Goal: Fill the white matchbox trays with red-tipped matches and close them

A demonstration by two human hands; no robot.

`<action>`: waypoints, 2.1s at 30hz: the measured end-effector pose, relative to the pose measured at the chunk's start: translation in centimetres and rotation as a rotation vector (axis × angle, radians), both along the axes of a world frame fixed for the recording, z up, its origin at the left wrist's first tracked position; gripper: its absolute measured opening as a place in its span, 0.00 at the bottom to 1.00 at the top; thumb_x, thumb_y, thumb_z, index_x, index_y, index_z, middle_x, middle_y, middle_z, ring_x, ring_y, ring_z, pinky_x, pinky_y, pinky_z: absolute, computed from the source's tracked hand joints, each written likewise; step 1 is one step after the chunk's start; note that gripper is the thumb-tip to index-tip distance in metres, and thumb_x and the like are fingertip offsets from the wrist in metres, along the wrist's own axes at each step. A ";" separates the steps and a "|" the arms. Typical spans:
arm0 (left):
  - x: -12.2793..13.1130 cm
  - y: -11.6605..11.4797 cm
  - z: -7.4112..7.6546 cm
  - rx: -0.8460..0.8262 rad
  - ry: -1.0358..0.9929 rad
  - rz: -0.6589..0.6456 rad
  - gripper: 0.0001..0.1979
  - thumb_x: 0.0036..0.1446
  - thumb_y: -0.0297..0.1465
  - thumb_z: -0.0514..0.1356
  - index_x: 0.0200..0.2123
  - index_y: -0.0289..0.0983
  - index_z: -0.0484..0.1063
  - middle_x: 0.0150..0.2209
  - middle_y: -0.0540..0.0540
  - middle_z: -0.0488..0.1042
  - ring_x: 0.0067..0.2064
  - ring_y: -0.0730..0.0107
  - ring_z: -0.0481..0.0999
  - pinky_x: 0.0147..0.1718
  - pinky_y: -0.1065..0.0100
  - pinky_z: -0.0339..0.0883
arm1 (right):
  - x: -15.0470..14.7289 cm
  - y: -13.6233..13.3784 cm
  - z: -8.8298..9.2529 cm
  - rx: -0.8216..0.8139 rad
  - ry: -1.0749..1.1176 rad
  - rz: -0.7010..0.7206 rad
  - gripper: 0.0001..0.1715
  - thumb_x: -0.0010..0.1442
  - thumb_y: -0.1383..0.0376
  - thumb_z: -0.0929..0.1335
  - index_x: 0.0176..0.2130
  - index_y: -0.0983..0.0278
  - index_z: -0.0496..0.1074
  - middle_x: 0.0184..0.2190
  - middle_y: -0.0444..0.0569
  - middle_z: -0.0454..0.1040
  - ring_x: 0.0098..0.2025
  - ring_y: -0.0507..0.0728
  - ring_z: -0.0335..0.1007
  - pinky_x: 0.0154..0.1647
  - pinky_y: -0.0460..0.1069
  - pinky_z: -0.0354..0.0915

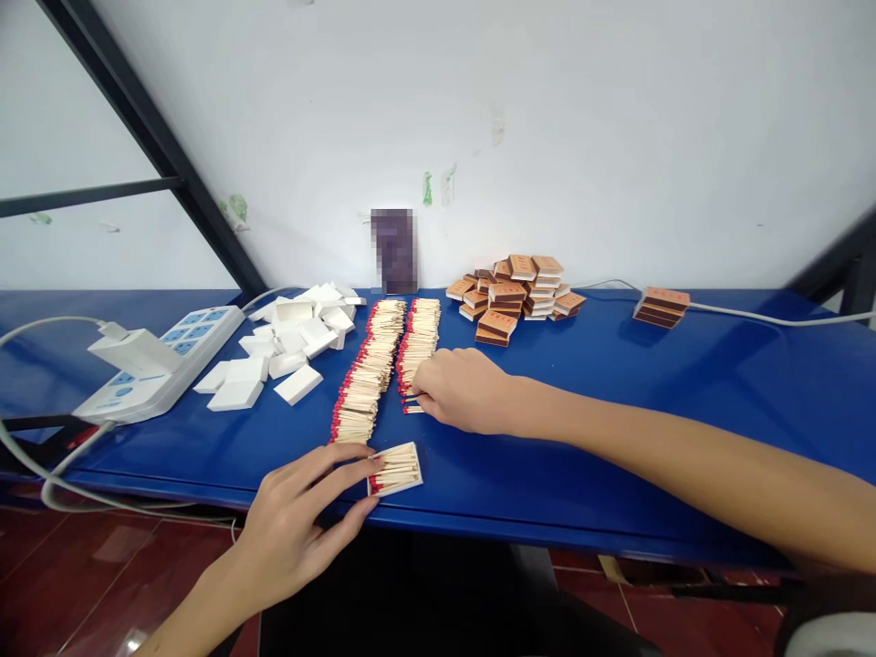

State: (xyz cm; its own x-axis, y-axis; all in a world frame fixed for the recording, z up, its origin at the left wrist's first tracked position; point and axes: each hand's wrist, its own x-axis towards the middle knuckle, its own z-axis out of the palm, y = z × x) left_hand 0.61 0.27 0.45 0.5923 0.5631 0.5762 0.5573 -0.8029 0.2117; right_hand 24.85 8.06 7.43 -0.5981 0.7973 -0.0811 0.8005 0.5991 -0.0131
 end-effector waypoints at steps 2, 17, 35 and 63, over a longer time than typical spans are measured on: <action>0.0 0.0 0.0 -0.002 -0.002 -0.001 0.11 0.65 0.30 0.60 0.51 0.38 0.73 0.47 0.42 0.78 0.45 0.62 0.80 0.42 0.64 0.75 | 0.1 0.2 0.0 -0.025 0.036 -0.001 0.14 0.66 0.64 0.64 0.34 0.63 0.77 0.33 0.49 0.80 0.31 0.54 0.70 0.27 0.48 0.48; 0.0 0.0 0.0 0.000 -0.007 -0.008 0.11 0.65 0.29 0.60 0.50 0.38 0.73 0.47 0.43 0.78 0.46 0.63 0.80 0.43 0.64 0.75 | 0.1 -0.2 0.8 -0.182 0.126 0.064 0.11 0.60 0.68 0.67 0.31 0.64 0.79 0.32 0.48 0.80 0.28 0.51 0.68 0.29 0.47 0.51; 0.1 -0.1 0.1 0.017 -0.009 0.002 0.10 0.65 0.30 0.60 0.49 0.38 0.74 0.47 0.43 0.78 0.45 0.64 0.81 0.42 0.66 0.76 | 0.6 0.1 1.1 -0.263 0.298 0.173 0.14 0.61 0.72 0.65 0.37 0.66 0.81 0.34 0.48 0.82 0.33 0.53 0.74 0.35 0.46 0.60; 0.1 -0.2 0.3 -0.021 -0.015 0.007 0.11 0.64 0.30 0.60 0.50 0.40 0.73 0.47 0.43 0.79 0.46 0.63 0.81 0.43 0.65 0.76 | 0.5 -1.1 1.9 -0.325 0.143 0.115 0.13 0.67 0.56 0.65 0.39 0.63 0.72 0.32 0.48 0.74 0.34 0.55 0.65 0.31 0.48 0.51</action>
